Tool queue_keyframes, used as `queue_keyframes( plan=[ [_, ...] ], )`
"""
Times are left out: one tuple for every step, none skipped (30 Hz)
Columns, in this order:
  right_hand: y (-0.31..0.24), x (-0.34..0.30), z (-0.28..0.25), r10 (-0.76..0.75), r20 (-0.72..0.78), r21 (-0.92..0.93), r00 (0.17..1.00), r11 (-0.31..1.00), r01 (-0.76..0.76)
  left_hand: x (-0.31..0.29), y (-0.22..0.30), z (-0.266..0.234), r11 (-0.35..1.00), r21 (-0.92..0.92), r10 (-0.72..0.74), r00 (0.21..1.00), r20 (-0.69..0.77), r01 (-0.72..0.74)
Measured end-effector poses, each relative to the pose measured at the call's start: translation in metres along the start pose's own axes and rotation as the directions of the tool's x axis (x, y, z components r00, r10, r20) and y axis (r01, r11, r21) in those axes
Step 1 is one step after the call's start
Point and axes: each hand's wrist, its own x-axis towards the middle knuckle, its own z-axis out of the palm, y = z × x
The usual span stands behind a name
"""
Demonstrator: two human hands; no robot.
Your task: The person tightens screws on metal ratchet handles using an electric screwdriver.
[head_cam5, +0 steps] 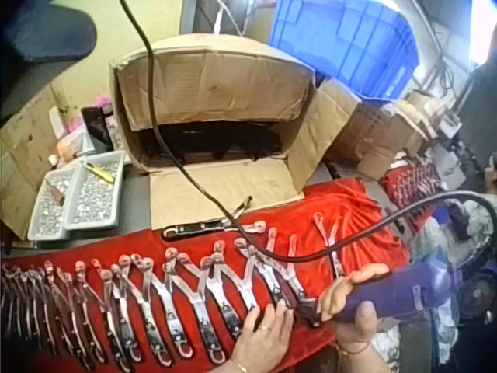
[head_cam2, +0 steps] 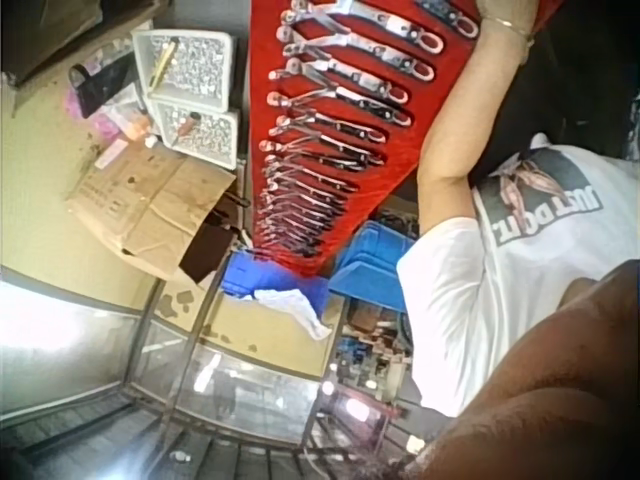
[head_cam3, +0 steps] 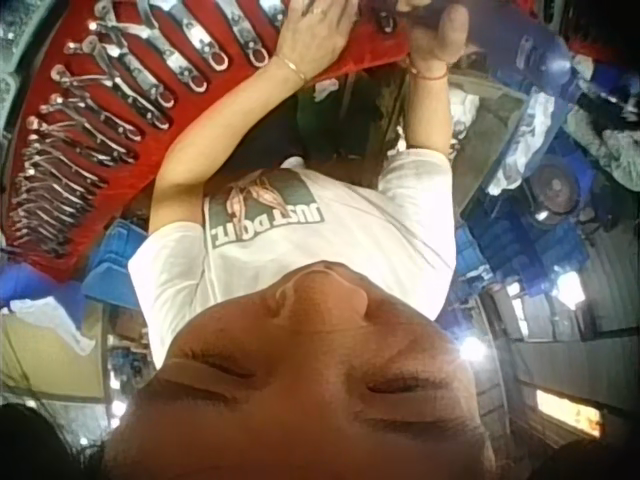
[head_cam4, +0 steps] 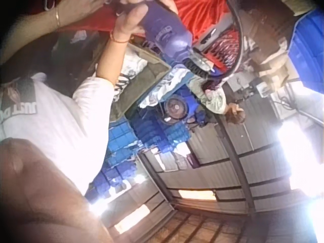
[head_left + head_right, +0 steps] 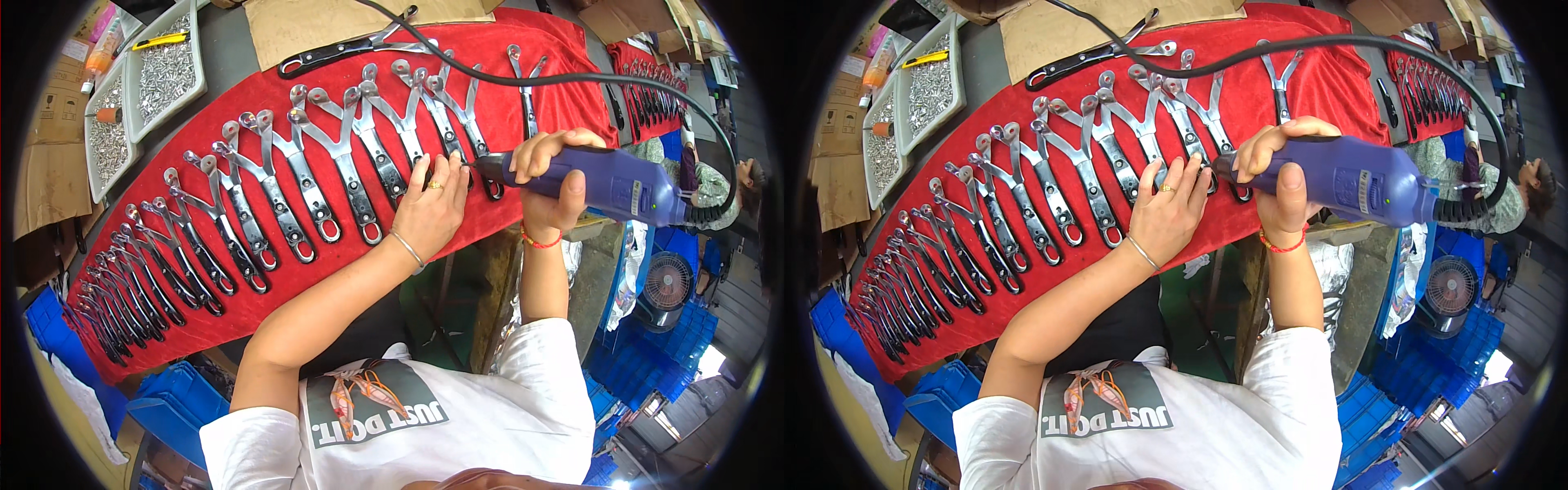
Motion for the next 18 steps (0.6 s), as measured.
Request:
queue_keyframes(
  plan=[
    [0.0003, -0.0003, -0.0011, 0.001, 0.001, 0.003, 1.0, 1.0, -0.001, 0.0002, 0.001, 0.0, 1.0, 0.002, -0.001, 1.0, -0.003, 0.001],
    [0.0009, -0.0008, -0.0021, -0.003, -0.011, 0.024, 1.0, 1.0, 0.004, 0.0002, 0.0016, 0.0004, 1.0, 0.003, -0.003, 1.0, -0.005, 0.003],
    [0.0018, -0.0011, -0.003, -0.007, -0.024, 0.044, 1.0, 0.999, 0.008, 0.0001, 0.0017, 0.0012, 1.0, 0.003, -0.006, 1.0, -0.003, 0.006],
    [0.0025, -0.0013, -0.0029, -0.002, -0.026, 0.045, 1.0, 0.999, 0.003, 0.0, 0.0015, 0.0015, 1.0, -0.001, -0.009, 1.0, -0.009, 0.009],
    [0.0028, -0.001, -0.0023, -0.008, -0.021, 0.042, 1.0, 0.999, 0.009, -0.0001, 0.0015, 0.0019, 1.0, -0.004, -0.013, 1.0, -0.015, 0.013],
    [0.0028, -0.0006, -0.0022, -0.013, -0.018, 0.038, 1.0, 0.999, 0.014, 0.0001, 0.0018, 0.0027, 1.0, -0.007, -0.014, 1.0, -0.011, 0.014],
    [0.0029, 0.0002, -0.0012, -0.008, -0.021, 0.041, 1.0, 0.999, 0.008, 0.0002, 0.0006, 0.0024, 1.0, -0.01, -0.013, 1.0, -0.015, 0.012],
    [0.0026, 0.0014, -0.0005, 0.008, -0.003, 0.043, 1.0, 0.999, -0.007, 0.0, -0.0002, 0.0021, 1.0, -0.012, -0.01, 1.0, -0.02, 0.01],
    [0.0028, 0.0017, 0.0001, 0.022, 0.015, 0.046, 1.0, 0.999, -0.023, -0.0006, -0.0009, 0.0017, 1.0, -0.012, -0.011, 1.0, -0.014, 0.011],
    [0.0028, 0.0024, 0.0008, 0.023, 0.012, 0.044, 1.0, 0.999, -0.024, 0.0009, -0.0009, 0.0015, 1.0, -0.014, -0.012, 1.0, -0.015, 0.012],
    [0.0031, 0.0029, 0.0027, 0.029, 0.02, 0.04, 0.999, 0.999, -0.03, 0.0019, -0.0006, 0.0012, 1.0, -0.017, -0.013, 1.0, -0.017, 0.013],
    [0.0027, 0.0034, 0.0038, 0.034, 0.029, 0.036, 0.999, 0.999, -0.035, 0.0018, 0.0005, 0.0016, 1.0, -0.017, -0.012, 1.0, -0.017, 0.011],
    [0.003, 0.0037, 0.0041, 0.031, 0.03, 0.036, 0.999, 0.999, -0.032, 0.0013, 0.0013, 0.0025, 1.0, 0.0, -0.015, 1.0, -0.024, 0.015],
    [0.0035, 0.0038, 0.0045, 0.047, 0.028, 0.046, 0.999, 0.998, -0.048, 0.001, 0.0019, 0.0031, 1.0, 0.018, -0.019, 0.999, -0.031, 0.019],
    [0.0039, 0.0041, 0.0053, 0.062, 0.026, 0.057, 0.998, 0.996, -0.064, 0.0012, 0.0023, 0.0038, 1.0, 0.021, -0.019, 0.999, -0.035, 0.02],
    [0.0038, 0.0042, 0.0049, 0.06, 0.028, 0.056, 0.998, 0.997, -0.062, 0.0017, 0.0034, 0.0032, 1.0, 0.011, -0.024, 1.0, -0.017, 0.024],
    [0.0039, 0.0051, 0.0039, 0.059, 0.049, 0.04, 0.997, 0.997, -0.061, 0.0015, 0.0036, 0.0022, 1.0, 0.002, -0.03, 1.0, 0.0, 0.03],
    [0.0035, 0.0055, 0.0043, 0.059, 0.07, 0.024, 0.996, 0.998, -0.061, 0.0003, 0.0032, 0.0007, 1.0, 0.003, -0.031, 1.0, -0.003, 0.031]
  ],
)
